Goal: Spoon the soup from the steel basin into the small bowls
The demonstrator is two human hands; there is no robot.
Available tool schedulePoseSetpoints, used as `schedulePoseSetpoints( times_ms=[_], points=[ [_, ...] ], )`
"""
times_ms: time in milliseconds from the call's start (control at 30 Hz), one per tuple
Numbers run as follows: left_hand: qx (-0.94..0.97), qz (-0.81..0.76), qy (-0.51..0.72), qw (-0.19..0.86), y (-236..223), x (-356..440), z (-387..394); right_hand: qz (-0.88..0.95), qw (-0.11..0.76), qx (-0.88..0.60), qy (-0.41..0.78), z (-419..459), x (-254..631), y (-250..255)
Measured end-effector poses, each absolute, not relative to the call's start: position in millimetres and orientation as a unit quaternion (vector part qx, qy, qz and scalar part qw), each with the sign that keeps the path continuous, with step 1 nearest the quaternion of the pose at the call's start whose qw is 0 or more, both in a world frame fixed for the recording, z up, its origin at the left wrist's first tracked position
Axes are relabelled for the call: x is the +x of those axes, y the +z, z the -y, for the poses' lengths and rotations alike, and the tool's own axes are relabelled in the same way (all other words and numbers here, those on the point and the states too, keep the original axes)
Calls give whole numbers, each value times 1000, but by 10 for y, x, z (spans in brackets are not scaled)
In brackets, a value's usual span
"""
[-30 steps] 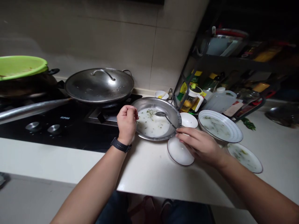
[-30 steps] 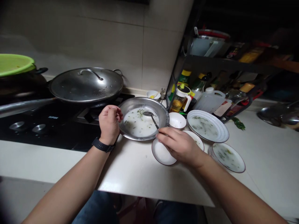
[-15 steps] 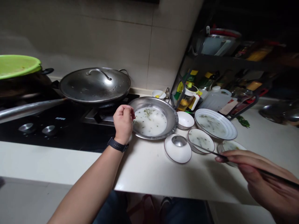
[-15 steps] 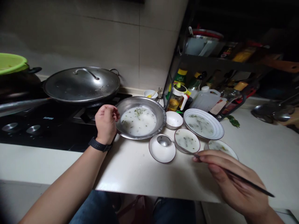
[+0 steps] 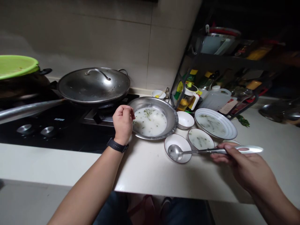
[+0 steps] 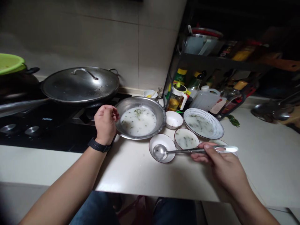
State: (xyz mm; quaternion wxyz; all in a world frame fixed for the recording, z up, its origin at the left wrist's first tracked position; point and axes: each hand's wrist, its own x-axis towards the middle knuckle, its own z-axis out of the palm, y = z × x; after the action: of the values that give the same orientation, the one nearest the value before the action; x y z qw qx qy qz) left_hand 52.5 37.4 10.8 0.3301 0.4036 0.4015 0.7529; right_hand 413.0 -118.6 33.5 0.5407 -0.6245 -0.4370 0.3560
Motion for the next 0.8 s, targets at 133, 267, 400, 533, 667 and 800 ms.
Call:
schedulePoseSetpoints(
  times_ms=[133,267,400,533,667,800],
  points=[
    [406,-404,752,328,117,528,-367,344,585,-613,403,1019,4116,483],
    [411,-407,748,326,120,527,-361,360,624,-586,371,820,3920,730],
    [408,-404,750,329,123,526,-359,428,626,-556,342,568,3527,840],
    [404,-404,750,333,130,526,-361,639,531,-513,215,440,3215,731],
    [401,-407,748,337,137,528,-356,881,348,-319,-12,477,3174,579],
    [405,-402,747,340,142,530,-351,934,255,-232,-96,540,3206,500]
  ],
)
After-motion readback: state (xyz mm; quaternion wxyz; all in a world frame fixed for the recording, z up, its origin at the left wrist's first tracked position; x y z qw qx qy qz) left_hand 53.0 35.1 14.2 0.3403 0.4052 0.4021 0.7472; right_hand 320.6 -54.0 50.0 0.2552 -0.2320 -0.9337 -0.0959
